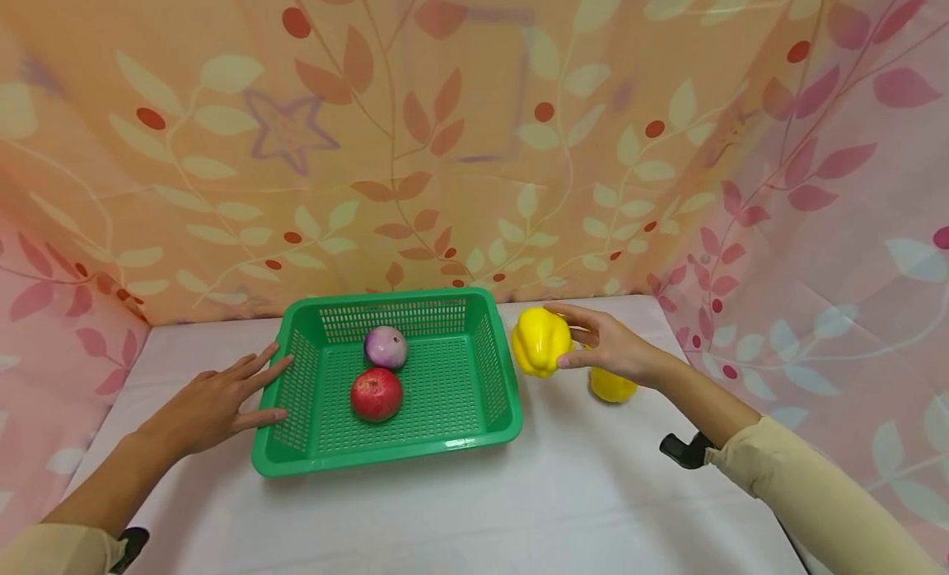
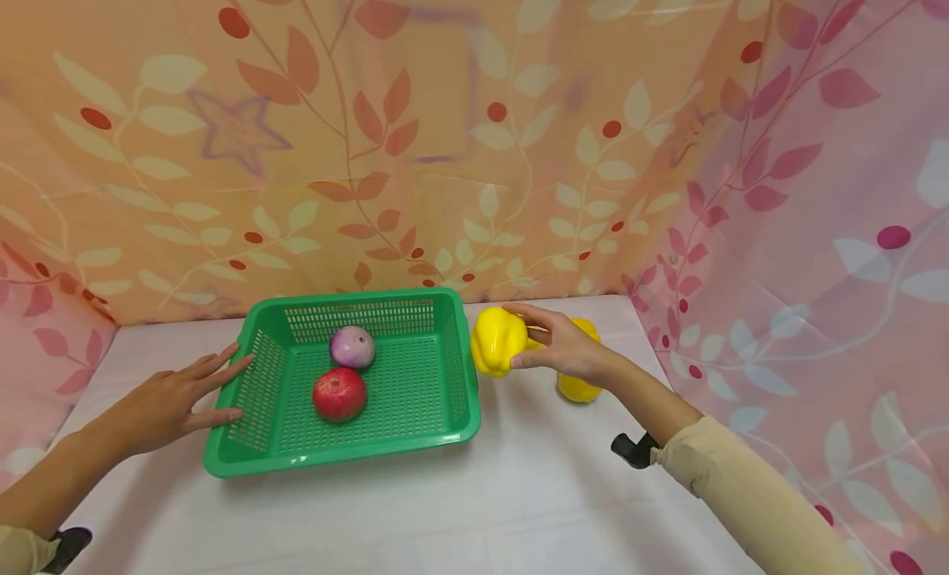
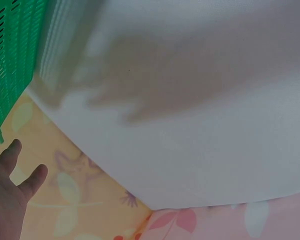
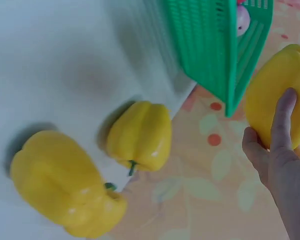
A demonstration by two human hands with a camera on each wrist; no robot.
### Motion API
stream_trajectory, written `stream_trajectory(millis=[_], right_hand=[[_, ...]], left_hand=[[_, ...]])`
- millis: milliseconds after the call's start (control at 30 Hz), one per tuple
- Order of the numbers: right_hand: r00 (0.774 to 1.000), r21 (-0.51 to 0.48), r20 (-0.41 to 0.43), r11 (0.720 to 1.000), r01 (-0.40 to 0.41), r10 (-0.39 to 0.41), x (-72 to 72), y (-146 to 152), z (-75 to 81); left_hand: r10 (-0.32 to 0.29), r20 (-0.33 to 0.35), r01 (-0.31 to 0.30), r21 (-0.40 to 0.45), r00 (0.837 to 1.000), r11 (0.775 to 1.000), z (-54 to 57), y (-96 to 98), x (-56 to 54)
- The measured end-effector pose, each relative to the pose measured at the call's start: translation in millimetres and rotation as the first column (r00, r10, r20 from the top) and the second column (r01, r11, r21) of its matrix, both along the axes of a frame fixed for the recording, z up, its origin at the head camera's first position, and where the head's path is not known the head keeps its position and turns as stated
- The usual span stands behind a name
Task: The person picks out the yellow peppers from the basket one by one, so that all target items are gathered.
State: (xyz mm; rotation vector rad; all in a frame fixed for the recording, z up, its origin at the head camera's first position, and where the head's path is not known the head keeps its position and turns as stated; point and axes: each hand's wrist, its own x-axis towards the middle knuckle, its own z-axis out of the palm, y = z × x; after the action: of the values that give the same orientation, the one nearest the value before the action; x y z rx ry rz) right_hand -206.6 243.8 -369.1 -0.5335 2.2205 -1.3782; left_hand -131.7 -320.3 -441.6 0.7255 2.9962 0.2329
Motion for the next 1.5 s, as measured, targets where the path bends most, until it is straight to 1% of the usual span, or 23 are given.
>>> stream_trajectory(millis=[67, 200, 333, 467, 567, 700, 800, 1033, 1200, 1500], right_hand=[[1.000, 0.036, -0.010, 0.999, 0.027, -0.026, 0.3, 8.0, -6.2], [0.998, 0.073, -0.022, 0.995, 0.069, -0.067, 0.6, 22.7, -21.2], [0.995, 0.069, -0.006, 0.993, 0.096, -0.096, 2.2, 34.3, -37.3], [0.992, 0.078, 0.020, 0.989, 0.125, -0.127, 5.6, 42.6, -53.7], [0.992, 0.107, 0.008, 0.986, 0.128, -0.129, 8.4, 46.6, -65.4], [0.992, 0.140, -0.028, 0.983, 0.123, -0.120, 12.2, 47.6, -77.1], [0.992, 0.155, -0.041, 0.980, 0.125, -0.120, 14.6, 46.2, -84.2], [0.985, 0.190, -0.040, 0.967, 0.170, -0.165, 18.5, 45.2, -98.9], [0.984, 0.213, -0.083, 0.962, 0.170, -0.155, 19.8, 42.3, -104.8], [0.981, 0.212, -0.125, 0.961, 0.175, -0.151, 20.7, 37.7, -115.6]], left_hand=[[0.000, 0.001, 0.000, 0.000, 1.000, 1.000, -0.7, -0.4, -0.2], [-0.007, -0.006, 0.007, 0.002, 1.000, 1.000, -2.5, -1.4, -1.0], [-0.018, -0.020, 0.018, 0.007, 1.000, 1.000, -3.4, -1.8, -1.2], [-0.014, -0.013, 0.014, 0.008, 1.000, 1.000, -2.6, -1.4, -0.8], [-0.011, -0.007, 0.011, 0.004, 1.000, 1.000, -1.2, -0.5, -0.8], [-0.008, 0.000, 0.008, -0.002, 1.000, 1.000, 0.0, 0.4, -1.4], [-0.002, 0.009, 0.002, -0.004, 1.000, 1.000, -0.2, 0.3, -1.4], [-0.002, -0.001, 0.002, 0.000, 1.000, 1.000, -2.2, -1.1, -0.7], [0.000, -0.005, 0.000, 0.002, 1.000, 1.000, -2.0, -1.2, -0.3], [-0.004, -0.009, 0.004, 0.007, 1.000, 1.000, -2.3, 0.1, 0.0]])
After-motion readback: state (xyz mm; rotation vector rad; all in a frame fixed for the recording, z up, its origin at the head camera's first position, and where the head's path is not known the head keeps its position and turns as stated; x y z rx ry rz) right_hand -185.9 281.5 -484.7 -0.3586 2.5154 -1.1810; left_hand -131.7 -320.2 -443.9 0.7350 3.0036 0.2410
